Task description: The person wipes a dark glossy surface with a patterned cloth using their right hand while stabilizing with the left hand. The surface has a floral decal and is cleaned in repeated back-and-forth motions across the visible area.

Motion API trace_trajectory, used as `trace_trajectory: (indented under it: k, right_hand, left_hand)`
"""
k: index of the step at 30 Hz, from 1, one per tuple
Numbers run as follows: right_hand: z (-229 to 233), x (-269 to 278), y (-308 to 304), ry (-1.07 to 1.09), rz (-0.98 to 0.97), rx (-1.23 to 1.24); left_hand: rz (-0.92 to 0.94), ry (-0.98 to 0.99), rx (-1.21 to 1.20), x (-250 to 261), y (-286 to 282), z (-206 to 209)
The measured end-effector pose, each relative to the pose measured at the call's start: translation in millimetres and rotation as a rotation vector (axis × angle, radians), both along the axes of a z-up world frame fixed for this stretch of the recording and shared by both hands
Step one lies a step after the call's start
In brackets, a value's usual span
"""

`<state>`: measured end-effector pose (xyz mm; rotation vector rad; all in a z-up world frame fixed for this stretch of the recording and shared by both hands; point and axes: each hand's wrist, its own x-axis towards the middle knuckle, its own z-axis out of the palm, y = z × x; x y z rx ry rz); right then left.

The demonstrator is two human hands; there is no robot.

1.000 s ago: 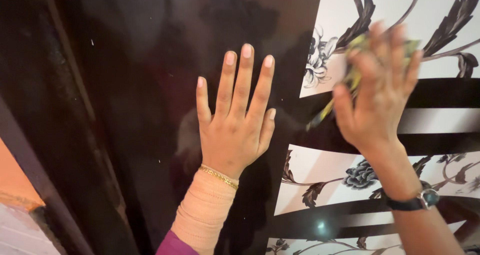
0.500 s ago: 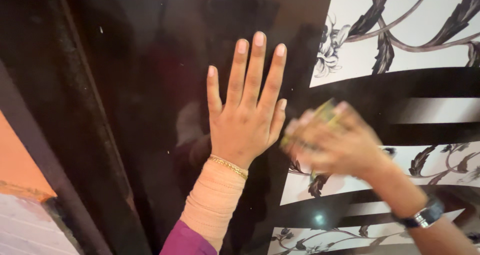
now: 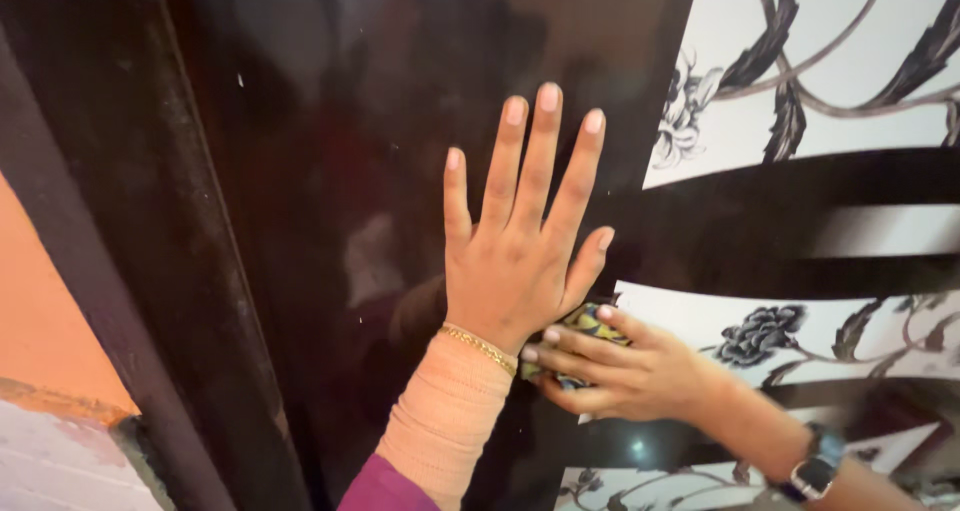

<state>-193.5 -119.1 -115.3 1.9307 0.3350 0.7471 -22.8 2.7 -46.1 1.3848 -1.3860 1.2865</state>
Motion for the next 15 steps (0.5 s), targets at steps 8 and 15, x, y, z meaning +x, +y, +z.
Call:
trace_trajectory:
  k: [8,15]
  right_hand:
    - [102,-22,-5,-0.546,-0.18,0.44]
    - [15,8,-2,-0.302,-0.061,0.291]
  left_hand:
    - [0.003,-0.004,-0.009,0,-1,1]
    - [-0.018,0.007,0.002,0,-2,-1]
